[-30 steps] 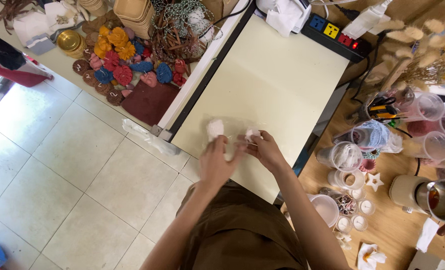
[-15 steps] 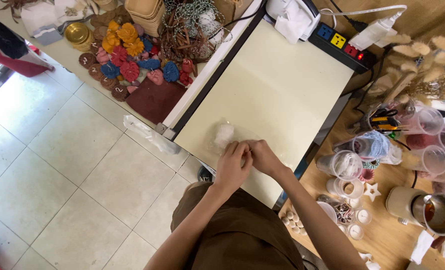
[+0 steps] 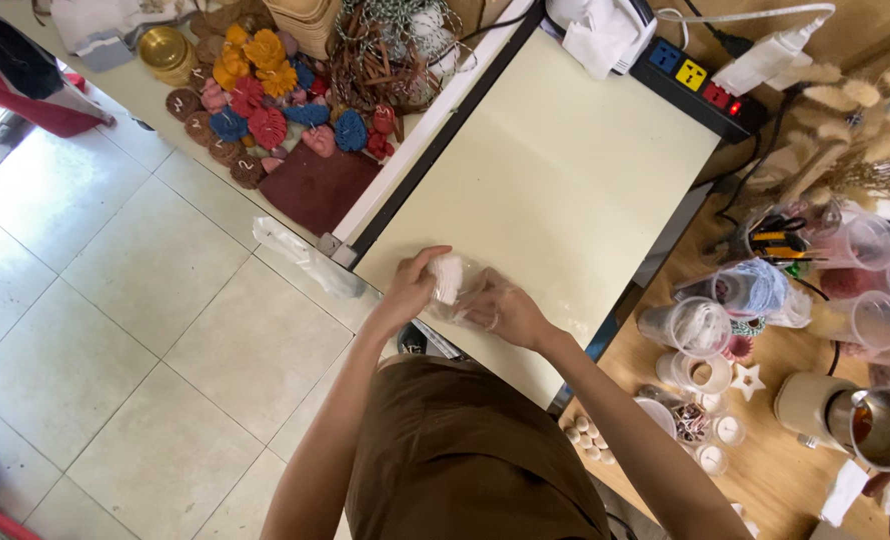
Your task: The person pours melted wax from a metal pot into small molds using a spoon, and later places finished candle components into small plastic bags.
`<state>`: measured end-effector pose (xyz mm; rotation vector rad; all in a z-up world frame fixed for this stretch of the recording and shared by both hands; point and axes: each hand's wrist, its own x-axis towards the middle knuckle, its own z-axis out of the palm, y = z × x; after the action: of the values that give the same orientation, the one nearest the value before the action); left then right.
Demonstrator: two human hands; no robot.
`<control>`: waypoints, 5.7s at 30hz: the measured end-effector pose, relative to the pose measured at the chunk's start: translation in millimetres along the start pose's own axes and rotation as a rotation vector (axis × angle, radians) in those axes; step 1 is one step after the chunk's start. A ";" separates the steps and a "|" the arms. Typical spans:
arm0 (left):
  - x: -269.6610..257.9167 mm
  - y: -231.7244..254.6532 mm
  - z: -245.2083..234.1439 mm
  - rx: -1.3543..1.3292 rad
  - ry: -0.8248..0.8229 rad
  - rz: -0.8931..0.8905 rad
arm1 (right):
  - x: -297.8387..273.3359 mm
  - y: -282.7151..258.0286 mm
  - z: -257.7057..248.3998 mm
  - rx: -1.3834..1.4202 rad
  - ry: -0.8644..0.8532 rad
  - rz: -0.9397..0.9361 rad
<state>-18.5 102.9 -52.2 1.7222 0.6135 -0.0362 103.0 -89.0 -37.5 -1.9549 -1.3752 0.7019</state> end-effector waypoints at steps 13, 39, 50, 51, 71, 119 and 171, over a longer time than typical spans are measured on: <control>22.4 10.4 11.2 -0.160 -0.083 0.103 | -13.2 -28.3 -13.4 0.045 0.131 0.090; 26.9 16.2 31.4 -0.085 -0.185 0.015 | -10.3 9.2 18.0 0.020 0.668 0.127; 39.6 56.4 53.8 -0.545 -0.288 -0.166 | -37.3 -23.8 -27.6 0.025 0.729 0.131; 42.0 59.5 60.2 -0.551 -0.335 -0.142 | -45.1 -21.9 -29.6 -0.021 0.751 0.103; -10.0 179.0 249.7 -0.444 -0.882 -0.054 | -247.3 -15.6 -68.1 -0.605 1.168 0.408; -444.0 21.6 274.9 -0.291 -1.458 -0.207 | -436.6 -354.5 233.4 -0.523 1.962 1.233; -879.8 26.0 891.8 -0.457 -0.782 -0.285 | -1344.9 -217.4 162.9 0.812 1.714 0.496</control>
<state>-494.2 -1051.7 50.4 1.0429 0.2408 -0.6851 -565.4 -1278.9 104.7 -1.3246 0.4114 -0.3144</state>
